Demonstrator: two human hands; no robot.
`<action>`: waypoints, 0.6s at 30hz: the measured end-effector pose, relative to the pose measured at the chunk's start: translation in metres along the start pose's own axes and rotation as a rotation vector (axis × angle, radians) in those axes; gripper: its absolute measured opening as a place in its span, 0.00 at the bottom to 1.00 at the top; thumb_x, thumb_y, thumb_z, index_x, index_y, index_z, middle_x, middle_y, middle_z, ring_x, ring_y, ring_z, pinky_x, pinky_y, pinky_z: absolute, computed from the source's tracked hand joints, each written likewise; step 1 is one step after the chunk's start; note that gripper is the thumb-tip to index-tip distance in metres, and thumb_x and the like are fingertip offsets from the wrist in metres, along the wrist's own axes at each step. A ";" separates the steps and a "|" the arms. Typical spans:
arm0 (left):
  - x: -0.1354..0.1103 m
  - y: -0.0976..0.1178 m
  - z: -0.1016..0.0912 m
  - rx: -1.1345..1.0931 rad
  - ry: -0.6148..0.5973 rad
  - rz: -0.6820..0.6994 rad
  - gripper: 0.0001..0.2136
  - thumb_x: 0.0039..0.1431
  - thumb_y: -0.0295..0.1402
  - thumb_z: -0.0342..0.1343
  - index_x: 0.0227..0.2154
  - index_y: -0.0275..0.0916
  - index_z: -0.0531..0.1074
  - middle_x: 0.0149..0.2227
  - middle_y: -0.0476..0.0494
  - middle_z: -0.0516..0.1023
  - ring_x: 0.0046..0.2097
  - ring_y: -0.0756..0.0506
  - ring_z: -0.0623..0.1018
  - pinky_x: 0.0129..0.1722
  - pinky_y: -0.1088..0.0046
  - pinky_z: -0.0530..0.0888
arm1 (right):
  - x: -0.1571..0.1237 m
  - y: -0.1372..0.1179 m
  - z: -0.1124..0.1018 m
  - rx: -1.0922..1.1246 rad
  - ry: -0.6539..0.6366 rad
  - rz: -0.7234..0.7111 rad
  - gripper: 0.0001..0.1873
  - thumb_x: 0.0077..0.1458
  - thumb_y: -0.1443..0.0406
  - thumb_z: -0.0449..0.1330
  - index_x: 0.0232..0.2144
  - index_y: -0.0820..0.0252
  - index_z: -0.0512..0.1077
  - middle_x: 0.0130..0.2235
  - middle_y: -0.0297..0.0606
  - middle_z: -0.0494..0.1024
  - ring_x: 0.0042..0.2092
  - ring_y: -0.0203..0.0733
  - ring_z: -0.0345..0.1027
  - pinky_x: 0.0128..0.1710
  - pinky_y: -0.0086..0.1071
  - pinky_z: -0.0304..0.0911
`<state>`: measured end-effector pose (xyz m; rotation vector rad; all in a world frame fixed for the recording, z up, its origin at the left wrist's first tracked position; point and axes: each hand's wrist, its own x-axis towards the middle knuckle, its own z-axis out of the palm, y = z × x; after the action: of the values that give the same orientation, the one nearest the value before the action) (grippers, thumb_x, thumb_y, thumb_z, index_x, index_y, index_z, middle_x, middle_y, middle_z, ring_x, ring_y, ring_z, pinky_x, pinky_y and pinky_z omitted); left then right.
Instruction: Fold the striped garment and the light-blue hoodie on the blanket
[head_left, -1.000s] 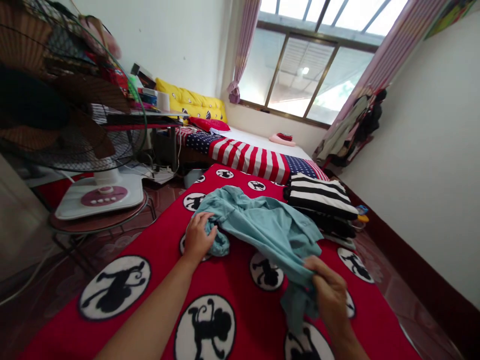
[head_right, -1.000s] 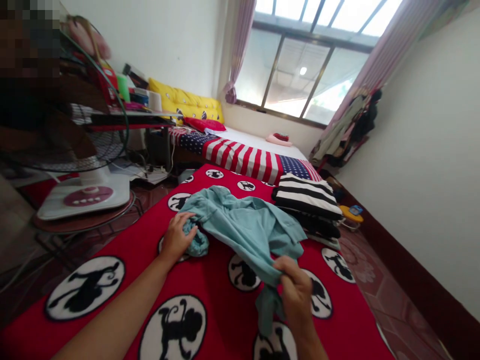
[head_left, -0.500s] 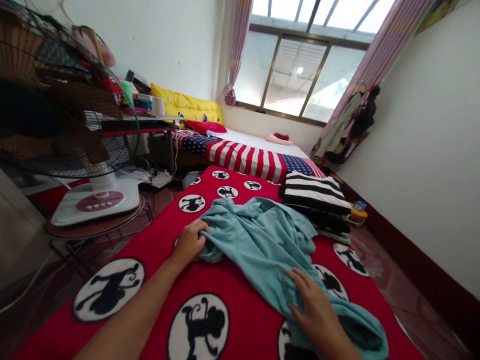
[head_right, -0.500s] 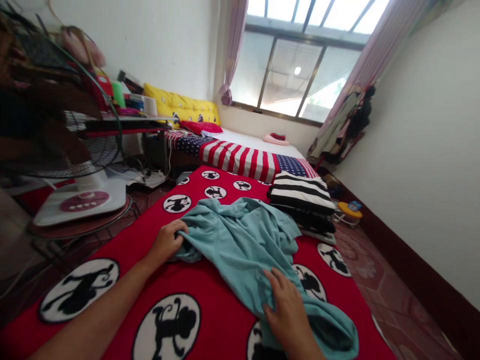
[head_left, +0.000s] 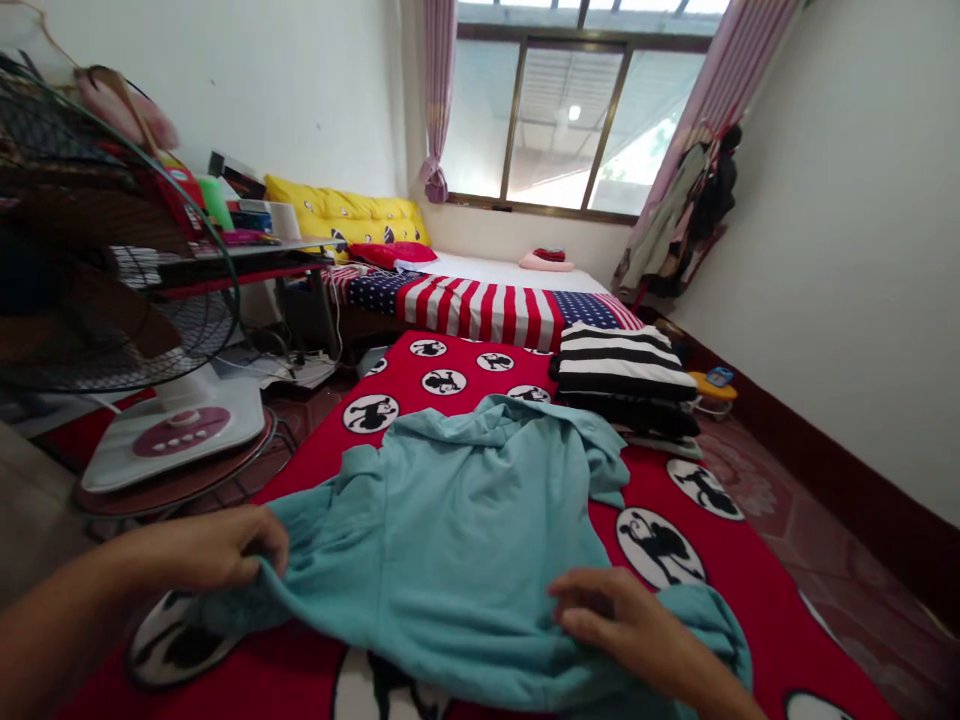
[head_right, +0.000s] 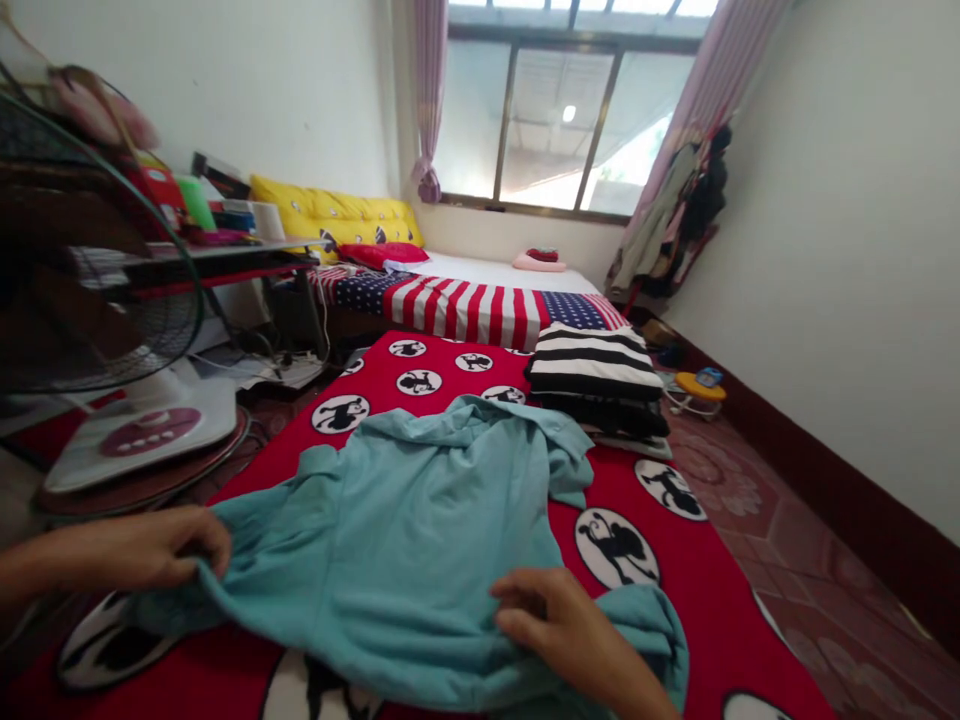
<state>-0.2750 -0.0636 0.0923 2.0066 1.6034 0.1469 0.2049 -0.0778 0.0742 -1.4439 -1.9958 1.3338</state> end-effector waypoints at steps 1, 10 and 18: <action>0.000 0.004 -0.008 -0.006 -0.092 -0.006 0.12 0.40 0.30 0.53 0.27 0.42 0.80 0.31 0.48 0.81 0.34 0.43 0.77 0.35 0.74 0.73 | 0.006 0.006 -0.008 0.045 0.071 0.000 0.20 0.52 0.55 0.59 0.42 0.60 0.77 0.37 0.41 0.81 0.37 0.45 0.75 0.40 0.35 0.69; 0.129 0.071 0.001 0.000 0.246 0.121 0.28 0.54 0.34 0.56 0.59 0.41 0.65 0.46 0.41 0.76 0.39 0.44 0.77 0.41 0.70 0.72 | 0.093 0.035 -0.064 -0.026 0.721 -0.154 0.22 0.47 0.57 0.60 0.44 0.60 0.73 0.49 0.48 0.75 0.33 0.43 0.75 0.40 0.40 0.71; 0.211 0.085 0.047 0.013 0.427 0.063 0.17 0.51 0.29 0.58 0.46 0.38 0.75 0.46 0.37 0.75 0.50 0.38 0.75 0.49 0.64 0.70 | 0.157 0.001 -0.094 -0.684 0.810 0.023 0.36 0.52 0.64 0.60 0.63 0.61 0.58 0.58 0.52 0.67 0.44 0.50 0.73 0.43 0.40 0.67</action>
<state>-0.1225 0.1045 0.0406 2.1366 1.7925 0.6265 0.2052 0.1051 0.0828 -1.8612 -1.8769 -0.0508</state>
